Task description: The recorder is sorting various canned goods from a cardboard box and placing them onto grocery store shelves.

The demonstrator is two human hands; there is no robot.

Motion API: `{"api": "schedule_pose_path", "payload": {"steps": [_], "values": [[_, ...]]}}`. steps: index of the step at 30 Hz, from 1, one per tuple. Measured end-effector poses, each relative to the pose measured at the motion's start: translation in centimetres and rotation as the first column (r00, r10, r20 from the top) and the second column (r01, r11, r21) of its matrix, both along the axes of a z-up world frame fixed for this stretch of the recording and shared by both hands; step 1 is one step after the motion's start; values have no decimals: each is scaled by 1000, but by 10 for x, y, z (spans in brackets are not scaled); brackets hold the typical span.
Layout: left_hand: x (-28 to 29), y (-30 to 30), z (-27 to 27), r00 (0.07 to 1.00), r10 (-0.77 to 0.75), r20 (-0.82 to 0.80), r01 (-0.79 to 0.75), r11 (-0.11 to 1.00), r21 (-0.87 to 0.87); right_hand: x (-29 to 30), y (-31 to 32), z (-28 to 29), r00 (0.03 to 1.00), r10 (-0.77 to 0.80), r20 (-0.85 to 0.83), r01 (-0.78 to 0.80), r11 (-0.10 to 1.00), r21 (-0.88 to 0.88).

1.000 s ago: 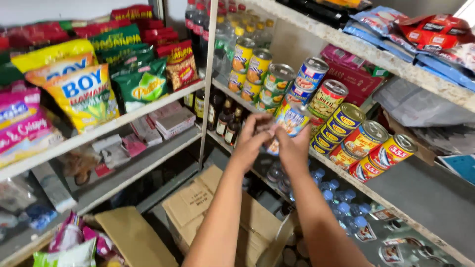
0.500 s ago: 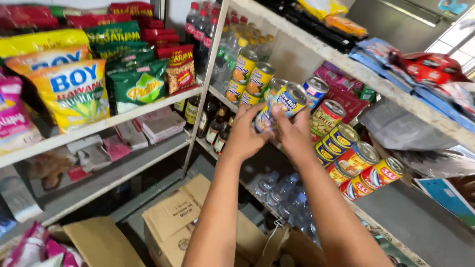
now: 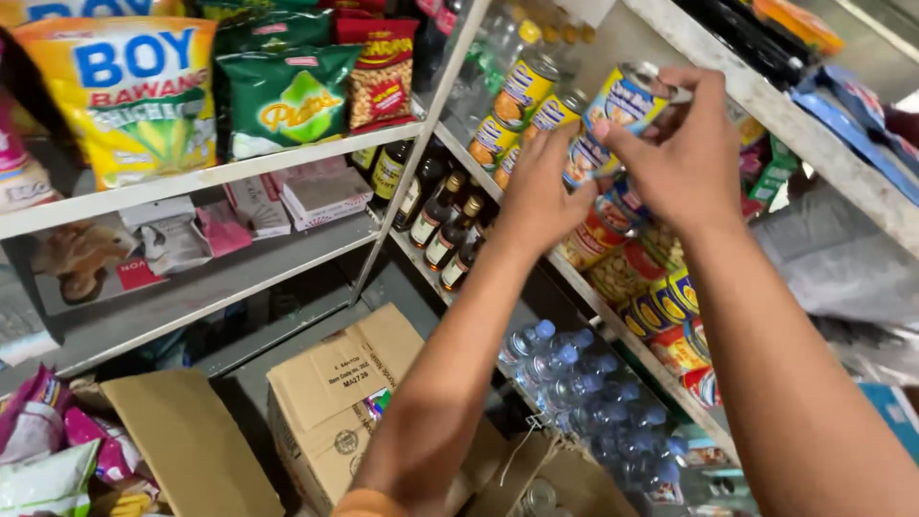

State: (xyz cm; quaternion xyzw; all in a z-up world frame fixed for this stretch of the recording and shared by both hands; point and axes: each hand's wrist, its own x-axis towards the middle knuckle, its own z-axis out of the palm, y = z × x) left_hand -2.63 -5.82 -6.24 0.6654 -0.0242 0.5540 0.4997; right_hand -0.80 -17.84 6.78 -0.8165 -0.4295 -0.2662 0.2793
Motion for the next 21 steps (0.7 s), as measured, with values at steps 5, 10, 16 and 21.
{"api": "schedule_pose_path", "payload": {"steps": [5, 10, 16, 21], "values": [[2, 12, 19, 998, -41, -40, 45, 994, 98, 12, -1, -5, 997, 41, -63, -32, 989, 142], [0, 19, 23, 995, -46, -87, 57, 990, 129, 8, -1, -12, 997, 24, -68, -9, 977, 214], [9, 19, 33, 994, -112, -1, 111, 988, 104, -8, -4, -3, 963, 211, 168, -238, 957, 164], [23, 15, 47, 987, -54, -154, 66, 995, 77, -23, -15, 4, 930, 244, 275, -300, 936, 183]]}}
